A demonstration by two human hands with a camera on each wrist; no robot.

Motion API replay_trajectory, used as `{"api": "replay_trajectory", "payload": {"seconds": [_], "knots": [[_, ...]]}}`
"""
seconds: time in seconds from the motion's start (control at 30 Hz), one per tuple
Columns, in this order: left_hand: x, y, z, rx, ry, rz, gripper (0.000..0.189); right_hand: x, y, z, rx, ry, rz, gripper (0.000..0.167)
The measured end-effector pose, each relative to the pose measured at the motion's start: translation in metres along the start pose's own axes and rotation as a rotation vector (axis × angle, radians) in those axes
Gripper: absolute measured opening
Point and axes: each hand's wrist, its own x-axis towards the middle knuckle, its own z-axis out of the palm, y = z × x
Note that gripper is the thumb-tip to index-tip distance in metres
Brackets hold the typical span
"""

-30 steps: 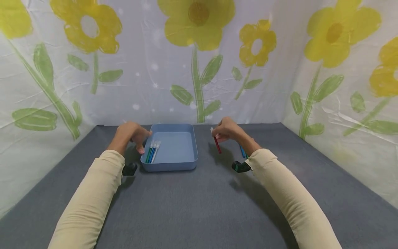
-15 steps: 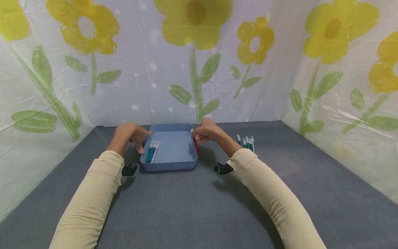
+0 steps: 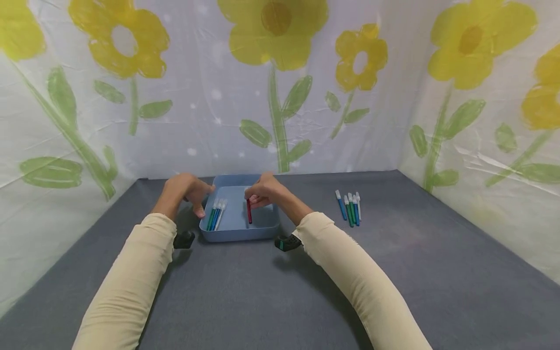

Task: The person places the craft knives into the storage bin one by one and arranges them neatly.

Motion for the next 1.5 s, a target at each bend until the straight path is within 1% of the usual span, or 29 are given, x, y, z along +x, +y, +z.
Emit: {"api": "replay_trajectory", "payload": {"seconds": [0.1, 0.3, 0.43, 0.6, 0.8, 0.9, 1.1, 1.3, 1.4, 1.5], "knots": [[0.002, 0.001, 0.001, -0.015, -0.003, -0.004, 0.120, 0.004, 0.001, 0.012, 0.006, -0.010, 0.021, 0.018], [0.003, 0.000, 0.002, 0.020, 0.003, 0.006, 0.118, 0.010, 0.001, 0.036, 0.057, -0.015, 0.052, 0.009], [0.002, -0.001, 0.001, 0.050, 0.006, 0.019, 0.117, 0.011, 0.001, 0.048, 0.034, 0.006, 0.029, 0.007], [0.000, 0.000, 0.002, 0.046, 0.012, 0.023, 0.117, 0.012, 0.002, 0.059, 0.025, 0.039, 0.011, 0.014], [-0.002, -0.001, 0.002, 0.049, 0.042, 0.007, 0.116, 0.011, 0.001, 0.063, 0.029, 0.089, -0.002, 0.012], [0.000, -0.003, 0.002, 0.046, 0.044, 0.011, 0.116, 0.009, -0.001, 0.064, 0.046, 0.072, 0.001, 0.011], [0.000, -0.007, 0.001, 0.025, 0.042, -0.011, 0.118, 0.008, -0.004, 0.063, 0.041, 0.044, 0.002, 0.018], [-0.002, -0.006, -0.001, 0.032, 0.047, -0.011, 0.119, 0.008, -0.004, 0.065, 0.033, 0.083, -0.018, 0.017], [-0.003, -0.004, -0.001, 0.020, 0.037, -0.014, 0.118, 0.009, -0.003, 0.065, 0.047, 0.105, -0.009, 0.017], [-0.002, -0.002, 0.000, 0.014, 0.031, -0.011, 0.118, 0.009, -0.002, 0.063, 0.072, 0.094, 0.013, 0.015]]}}
